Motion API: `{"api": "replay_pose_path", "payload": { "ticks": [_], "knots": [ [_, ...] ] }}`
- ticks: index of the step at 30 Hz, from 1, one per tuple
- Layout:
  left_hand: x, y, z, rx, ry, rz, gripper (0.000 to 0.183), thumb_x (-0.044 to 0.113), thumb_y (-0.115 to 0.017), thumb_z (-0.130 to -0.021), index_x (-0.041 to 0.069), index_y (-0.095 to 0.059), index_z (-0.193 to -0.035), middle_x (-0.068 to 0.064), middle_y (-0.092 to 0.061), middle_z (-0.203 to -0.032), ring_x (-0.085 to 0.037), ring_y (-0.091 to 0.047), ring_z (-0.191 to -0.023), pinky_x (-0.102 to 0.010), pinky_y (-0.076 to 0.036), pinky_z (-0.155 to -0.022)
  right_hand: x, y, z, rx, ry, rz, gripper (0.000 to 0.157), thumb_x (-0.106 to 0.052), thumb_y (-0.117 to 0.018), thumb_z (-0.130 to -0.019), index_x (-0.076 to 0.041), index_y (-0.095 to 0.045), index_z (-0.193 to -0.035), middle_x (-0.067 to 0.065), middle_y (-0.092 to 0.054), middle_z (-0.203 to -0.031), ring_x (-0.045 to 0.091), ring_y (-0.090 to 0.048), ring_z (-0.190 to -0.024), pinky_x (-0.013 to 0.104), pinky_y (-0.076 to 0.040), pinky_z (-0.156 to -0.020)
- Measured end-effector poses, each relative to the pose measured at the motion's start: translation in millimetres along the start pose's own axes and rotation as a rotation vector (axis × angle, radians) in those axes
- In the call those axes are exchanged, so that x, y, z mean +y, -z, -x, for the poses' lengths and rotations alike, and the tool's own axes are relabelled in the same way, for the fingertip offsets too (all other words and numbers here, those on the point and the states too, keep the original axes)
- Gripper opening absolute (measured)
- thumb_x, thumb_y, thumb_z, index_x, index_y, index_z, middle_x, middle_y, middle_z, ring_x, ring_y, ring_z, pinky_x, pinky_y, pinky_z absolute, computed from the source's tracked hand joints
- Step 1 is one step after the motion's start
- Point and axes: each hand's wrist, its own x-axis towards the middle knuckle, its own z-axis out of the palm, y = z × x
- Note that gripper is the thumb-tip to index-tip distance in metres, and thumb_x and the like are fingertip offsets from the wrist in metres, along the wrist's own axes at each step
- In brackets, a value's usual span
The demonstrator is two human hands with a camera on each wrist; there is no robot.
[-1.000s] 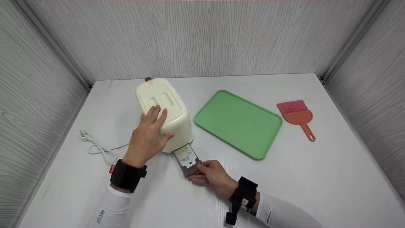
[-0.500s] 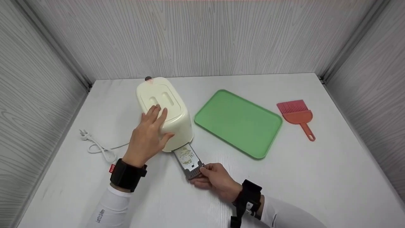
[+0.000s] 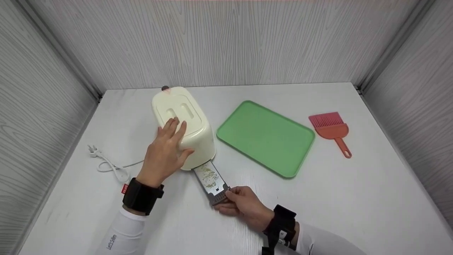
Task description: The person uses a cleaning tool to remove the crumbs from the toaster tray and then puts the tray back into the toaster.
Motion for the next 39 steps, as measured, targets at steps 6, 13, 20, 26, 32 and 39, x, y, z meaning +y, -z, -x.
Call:
{"api": "replay_pose_path", "payload": {
  "ticks": [6, 13, 20, 26, 32, 39],
  "knots": [
    [0.3, -0.2, 0.6, 0.017, -0.01, -0.004, 0.074, 0.027, -0.085, -0.086, -0.005, -0.055, -0.145, -0.029, -0.049, -0.151, -0.043, -0.043, -0.144, -0.067, -0.04, -0.116, 0, 3.6, 3, -0.003, -0.007, 0.024, 0.024, -0.005, -0.048, -0.108, 0.015, -0.055, -0.121, 0.027, -0.074, -0.105, 0.025, -0.078, -0.091, 0.027, -0.065, -0.083],
    [0.4, -0.3, 0.3, 0.011, -0.005, -0.007, 0.074, 0.027, -0.085, -0.086, -0.005, -0.054, -0.145, -0.029, -0.049, -0.151, -0.043, -0.043, -0.145, -0.067, -0.039, -0.117, 2, 6.9, 7, -0.016, -0.009, 0.024, 0.023, -0.005, -0.048, -0.108, 0.013, -0.055, -0.121, 0.026, -0.074, -0.105, 0.026, -0.077, -0.093, 0.028, -0.065, -0.084],
    [0.7, 0.3, 0.7, 0.006, -0.001, -0.006, 0.074, 0.026, -0.085, -0.086, -0.006, -0.054, -0.145, -0.03, -0.048, -0.151, -0.043, -0.042, -0.145, -0.067, -0.038, -0.117, 3, 9.4, 12, -0.029, -0.005, 0.023, 0.022, -0.005, -0.049, -0.108, 0.013, -0.054, -0.12, 0.026, -0.074, -0.105, 0.026, -0.077, -0.094, 0.028, -0.065, -0.084],
    [1.1, 0.4, 0.0, 0.002, -0.001, -0.001, 0.074, 0.027, -0.085, -0.086, -0.006, -0.053, -0.145, -0.03, -0.048, -0.152, -0.043, -0.041, -0.145, -0.067, -0.038, -0.118, 3, 12.2, 15, -0.027, -0.006, 0.036, 0.023, -0.006, -0.049, -0.108, 0.013, -0.053, -0.121, 0.026, -0.073, -0.107, 0.027, -0.077, -0.096, 0.029, -0.065, -0.085],
    [0.7, 0.7, -0.1, -0.003, 0.005, -0.004, 0.074, 0.026, -0.085, -0.086, -0.005, -0.053, -0.146, -0.03, -0.048, -0.152, -0.043, -0.042, -0.145, -0.066, -0.038, -0.118, 4, 15.6, 17, -0.043, 0.002, 0.056, 0.025, -0.006, -0.048, -0.109, 0.014, -0.053, -0.122, 0.028, -0.072, -0.109, 0.027, -0.077, -0.096, 0.028, -0.065, -0.085],
    [0.5, 0.4, -0.2, -0.004, 0.011, 0.004, 0.074, 0.026, -0.085, -0.086, -0.005, -0.054, -0.145, -0.03, -0.048, -0.152, -0.043, -0.041, -0.146, -0.066, -0.036, -0.119, 4, 20.2, 22, -0.067, 0.004, 0.052, 0.025, -0.006, -0.049, -0.108, 0.015, -0.053, -0.121, 0.029, -0.072, -0.111, 0.026, -0.077, -0.097, 0.028, -0.065, -0.085]
  ]
}}
